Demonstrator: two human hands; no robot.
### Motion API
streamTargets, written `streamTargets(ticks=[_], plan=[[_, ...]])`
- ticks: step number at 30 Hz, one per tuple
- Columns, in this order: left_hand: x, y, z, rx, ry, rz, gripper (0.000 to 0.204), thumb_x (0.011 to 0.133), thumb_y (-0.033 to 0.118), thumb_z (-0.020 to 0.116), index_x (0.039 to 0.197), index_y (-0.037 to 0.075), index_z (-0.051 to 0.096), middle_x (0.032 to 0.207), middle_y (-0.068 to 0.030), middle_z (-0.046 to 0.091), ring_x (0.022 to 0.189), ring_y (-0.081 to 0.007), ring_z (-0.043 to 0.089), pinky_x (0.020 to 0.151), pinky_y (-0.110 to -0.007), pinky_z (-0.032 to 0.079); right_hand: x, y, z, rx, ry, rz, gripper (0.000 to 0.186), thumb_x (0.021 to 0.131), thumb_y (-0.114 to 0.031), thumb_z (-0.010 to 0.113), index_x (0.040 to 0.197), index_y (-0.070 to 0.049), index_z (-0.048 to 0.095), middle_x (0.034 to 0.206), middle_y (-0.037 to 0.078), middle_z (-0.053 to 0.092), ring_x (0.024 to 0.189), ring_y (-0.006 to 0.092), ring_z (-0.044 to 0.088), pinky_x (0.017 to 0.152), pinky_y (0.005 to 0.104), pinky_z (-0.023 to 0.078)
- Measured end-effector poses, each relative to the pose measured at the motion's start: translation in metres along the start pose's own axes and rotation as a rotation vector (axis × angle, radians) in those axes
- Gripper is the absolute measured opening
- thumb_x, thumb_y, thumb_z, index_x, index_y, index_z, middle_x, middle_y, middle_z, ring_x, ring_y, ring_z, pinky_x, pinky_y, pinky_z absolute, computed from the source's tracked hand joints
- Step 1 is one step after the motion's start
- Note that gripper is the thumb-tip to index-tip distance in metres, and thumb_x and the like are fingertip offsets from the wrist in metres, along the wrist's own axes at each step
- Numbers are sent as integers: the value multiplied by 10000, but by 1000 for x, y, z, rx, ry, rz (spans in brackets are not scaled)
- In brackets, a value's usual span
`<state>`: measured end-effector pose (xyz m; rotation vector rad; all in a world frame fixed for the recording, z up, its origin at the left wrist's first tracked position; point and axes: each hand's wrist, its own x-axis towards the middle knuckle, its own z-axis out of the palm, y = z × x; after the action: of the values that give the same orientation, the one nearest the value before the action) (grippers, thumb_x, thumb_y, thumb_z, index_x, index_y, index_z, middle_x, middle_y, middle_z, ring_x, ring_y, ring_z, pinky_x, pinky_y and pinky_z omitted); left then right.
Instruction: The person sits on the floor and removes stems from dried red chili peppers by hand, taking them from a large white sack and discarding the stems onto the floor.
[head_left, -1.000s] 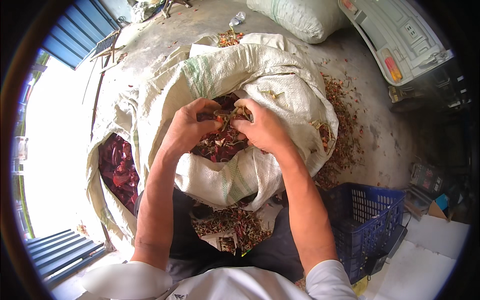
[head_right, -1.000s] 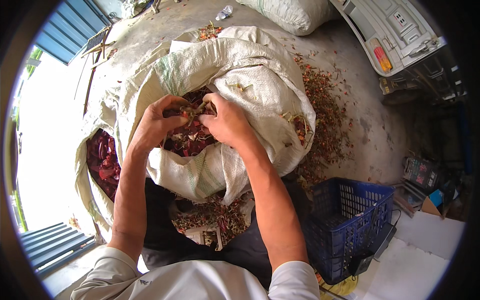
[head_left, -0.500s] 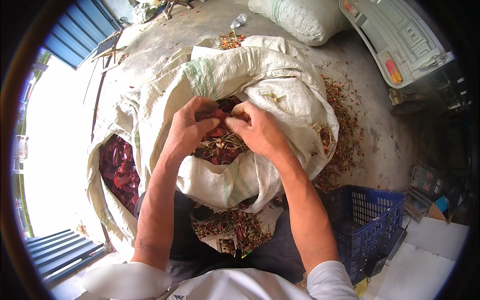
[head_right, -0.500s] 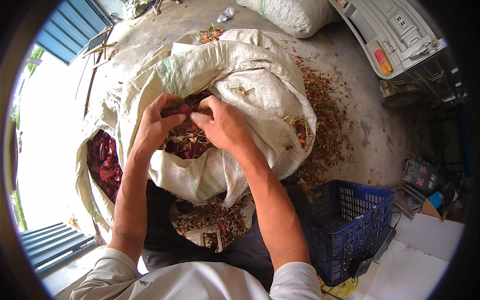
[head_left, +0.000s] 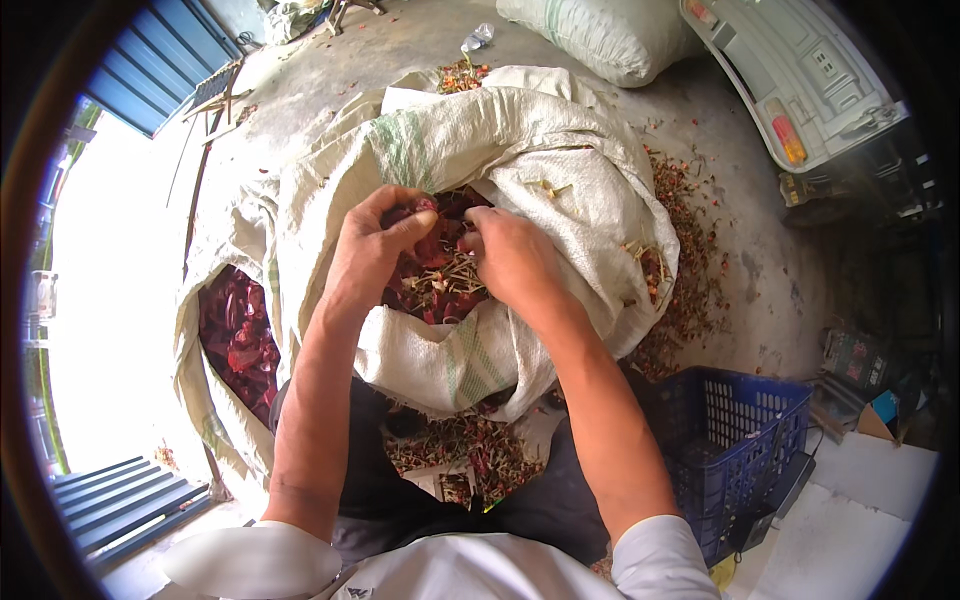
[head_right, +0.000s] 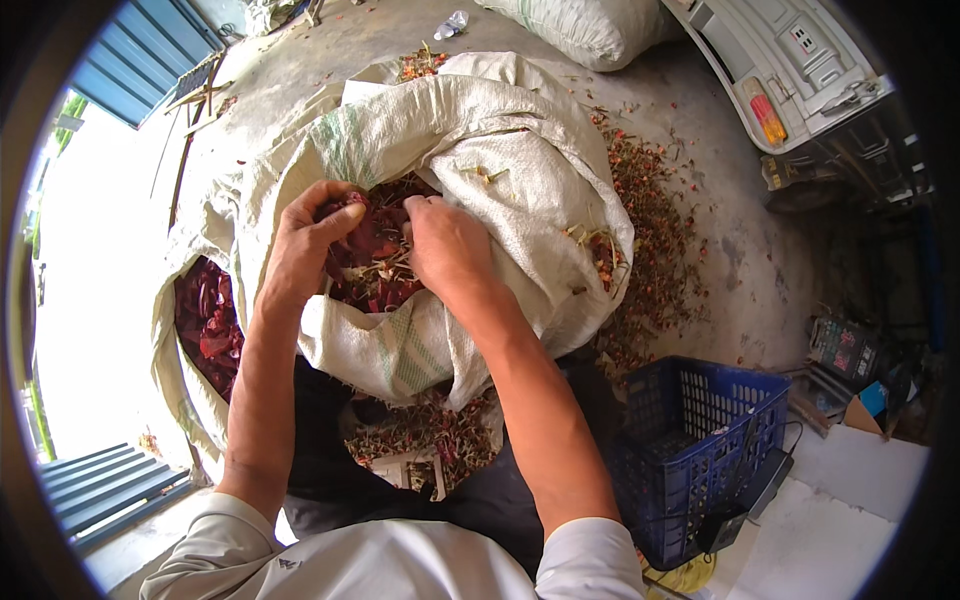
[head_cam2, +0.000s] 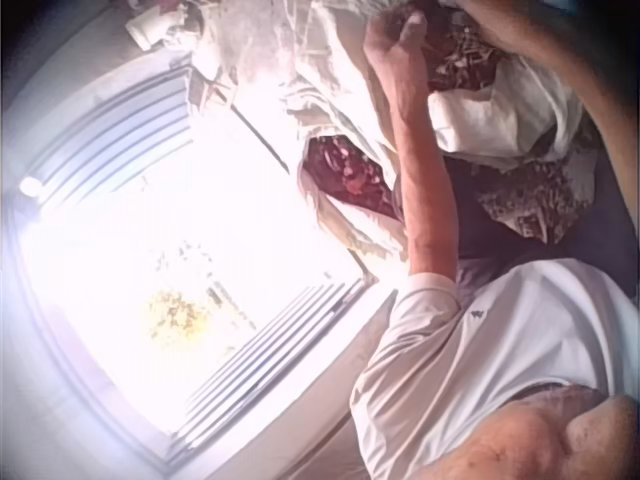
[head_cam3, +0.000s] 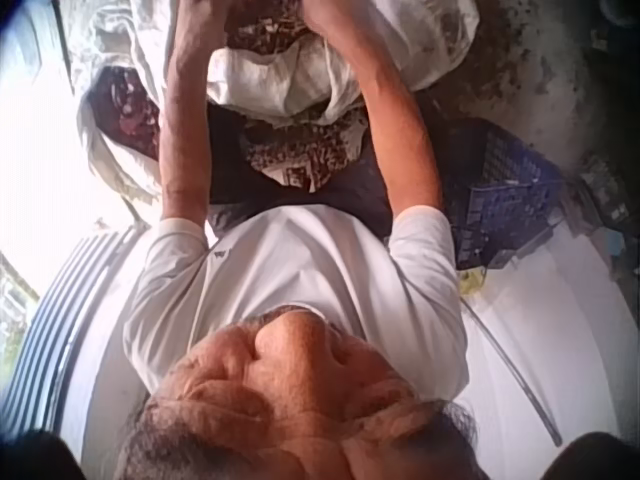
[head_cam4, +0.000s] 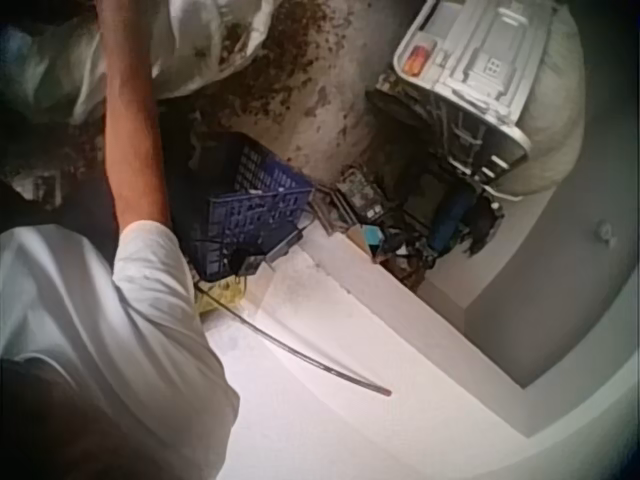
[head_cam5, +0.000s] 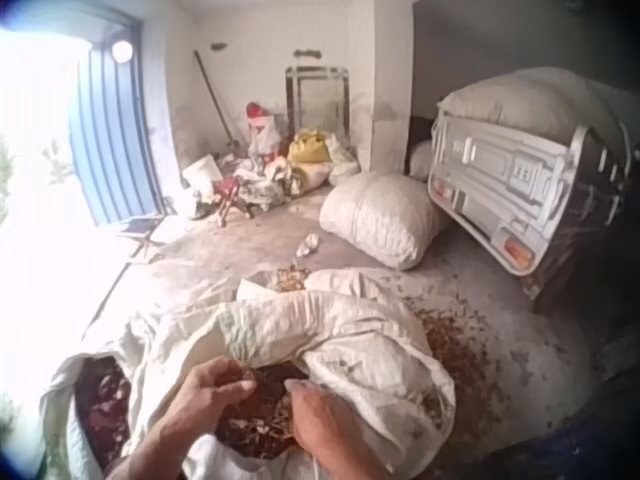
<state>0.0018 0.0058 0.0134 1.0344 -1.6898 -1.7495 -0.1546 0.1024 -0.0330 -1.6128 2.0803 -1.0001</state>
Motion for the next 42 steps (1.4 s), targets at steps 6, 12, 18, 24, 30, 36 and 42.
streamTargets(ticks=[6,12,18,24,30,36,42], plan=[[2,-3,-1,62,49,91,228,848,58,710,1048,-9,626,869,-47,667,764,-122,628,731,-258,516,13,22,38,-499,-5,-71,134,831,-43,608,947,-8,665,912,190,685,847,351,696,760,445,547],[5,-7,-8,318,69,30,377,775,7,716,1150,7,667,996,-114,714,904,-175,683,830,-299,542,16,10,19,-323,-219,106,217,841,-168,690,1007,-32,655,947,188,681,911,397,672,778,486,537],[6,-10,-12,808,-41,164,445,785,-14,702,1227,36,691,1129,-134,714,994,-141,670,914,-298,521,2,8,0,41,-25,64,229,812,-107,725,1030,-58,674,909,166,699,878,334,700,758,411,544],[2,-14,-6,462,-80,58,505,814,-9,704,1313,29,634,1120,-86,712,1002,-125,653,916,-284,520,3,13,-4,611,-59,220,262,813,-67,735,1066,-44,671,946,112,734,867,187,690,792,324,548],[3,-12,7,432,-135,62,434,829,-5,702,1259,1,644,1083,-67,712,963,-114,650,877,-280,529,1,5,-3,807,-39,237,232,849,-86,717,1065,-19,666,942,108,733,845,174,690,775,323,557],[3,-9,10,559,-13,364,316,839,75,706,1149,18,683,1032,-161,705,968,-279,694,875,-366,532,3,-12,-20,597,59,185,178,905,-170,688,974,-5,690,871,129,735,751,238,709,706,347,556],[4,-7,13,641,-20,453,321,815,83,711,1130,25,680,1008,-169,693,961,-340,674,875,-407,526,3,-19,-21,53,333,-305,183,935,-196,628,828,-49,651,790,145,643,720,343,651,644,421,526]])
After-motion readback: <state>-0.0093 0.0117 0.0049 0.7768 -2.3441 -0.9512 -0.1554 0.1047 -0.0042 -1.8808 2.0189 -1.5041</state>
